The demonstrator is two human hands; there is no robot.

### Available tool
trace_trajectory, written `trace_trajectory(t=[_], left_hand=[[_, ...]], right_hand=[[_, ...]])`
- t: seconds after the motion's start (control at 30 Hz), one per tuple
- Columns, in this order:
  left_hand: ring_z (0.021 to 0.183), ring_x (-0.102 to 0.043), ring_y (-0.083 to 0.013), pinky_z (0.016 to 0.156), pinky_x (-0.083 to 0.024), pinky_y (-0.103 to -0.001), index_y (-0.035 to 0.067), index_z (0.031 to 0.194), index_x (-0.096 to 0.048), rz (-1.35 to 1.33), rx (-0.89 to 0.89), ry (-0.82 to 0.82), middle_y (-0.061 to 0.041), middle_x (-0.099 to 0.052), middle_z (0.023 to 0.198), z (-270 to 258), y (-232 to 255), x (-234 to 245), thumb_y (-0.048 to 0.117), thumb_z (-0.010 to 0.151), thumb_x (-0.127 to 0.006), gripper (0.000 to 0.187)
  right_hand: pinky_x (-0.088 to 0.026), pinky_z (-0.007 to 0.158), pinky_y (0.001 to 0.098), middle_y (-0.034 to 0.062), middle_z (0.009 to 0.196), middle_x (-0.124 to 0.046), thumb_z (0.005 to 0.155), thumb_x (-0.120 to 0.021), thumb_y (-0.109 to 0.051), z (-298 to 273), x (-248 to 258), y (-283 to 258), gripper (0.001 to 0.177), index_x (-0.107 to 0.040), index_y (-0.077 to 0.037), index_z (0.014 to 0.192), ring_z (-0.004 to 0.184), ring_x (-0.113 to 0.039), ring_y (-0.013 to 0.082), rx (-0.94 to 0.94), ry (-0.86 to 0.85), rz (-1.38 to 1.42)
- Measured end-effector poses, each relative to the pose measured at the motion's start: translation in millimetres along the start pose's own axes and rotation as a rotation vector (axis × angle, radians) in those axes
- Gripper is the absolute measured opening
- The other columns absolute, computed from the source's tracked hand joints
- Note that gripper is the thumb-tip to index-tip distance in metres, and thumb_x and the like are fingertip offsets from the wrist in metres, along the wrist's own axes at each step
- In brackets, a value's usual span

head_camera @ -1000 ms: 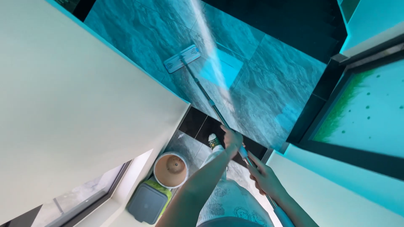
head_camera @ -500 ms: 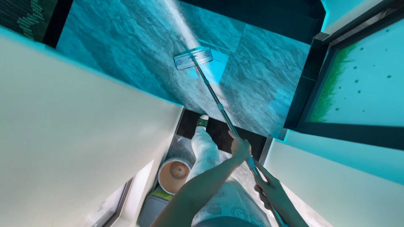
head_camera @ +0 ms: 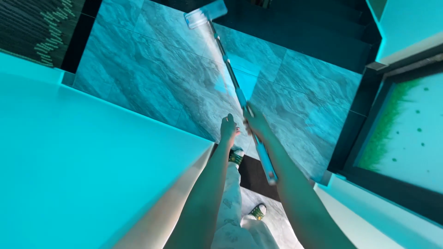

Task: Mopping a tiled hallway or landing area.

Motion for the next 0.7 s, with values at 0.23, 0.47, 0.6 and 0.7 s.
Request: trace_trajectory(t=[0.23,0.47,0.6,0.7], left_hand=[[0.071,-0.064,-0.0176,0.067,-0.059,-0.034,0.008,0.138,-0.048,-0.076,0.092,-0.064,-0.010,-0.064,0.103,-3,-6,-8,0.050,0.103,-0.044,0.055],[0.071,-0.066,-0.0192,0.065,-0.060,-0.037,0.004,0.131,-0.050,0.007,0.160,-0.124,-0.013,-0.066,0.104,-15,-36,-35,0.052,0.102,-0.043,0.057],[0.078,-0.066,-0.0199,0.070,-0.061,-0.038,0.006,0.131,-0.051,-0.051,0.070,-0.191,-0.011,-0.063,0.104,-28,-55,-45,0.056,0.102,-0.046,0.058],[0.084,-0.068,-0.0233,0.072,-0.062,-0.041,0.007,0.131,-0.051,0.021,0.016,-0.219,-0.011,-0.063,0.106,-56,-72,-55,0.060,0.098,-0.047,0.062]], right_hand=[[-0.043,0.041,0.0305,0.0070,0.073,-0.059,0.100,-0.063,-0.030,117,-13,-73,0.070,-0.032,-0.030,0.162,0.047,-0.050,0.0107,-0.067,-0.108,0.184],[-0.044,0.041,0.0309,0.0062,0.076,-0.062,0.103,-0.060,-0.033,21,24,-22,0.066,-0.032,-0.028,0.163,0.048,-0.051,0.0115,-0.070,-0.068,0.111],[-0.040,0.038,0.0271,0.0037,0.076,-0.058,0.103,-0.055,-0.037,-81,39,25,0.059,-0.039,-0.034,0.159,0.046,-0.048,0.0095,-0.141,0.036,0.082],[-0.037,0.037,0.0265,0.0014,0.074,-0.054,0.101,-0.053,-0.037,-163,48,67,0.058,-0.039,-0.038,0.158,0.044,-0.043,0.0087,-0.198,0.061,0.171]])
Point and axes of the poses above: each hand's wrist, its own z-axis towards the middle knuckle, its own x-axis out of the back of the hand, y = z × x, the point moved 1 cm from there along z, towards the middle knuckle
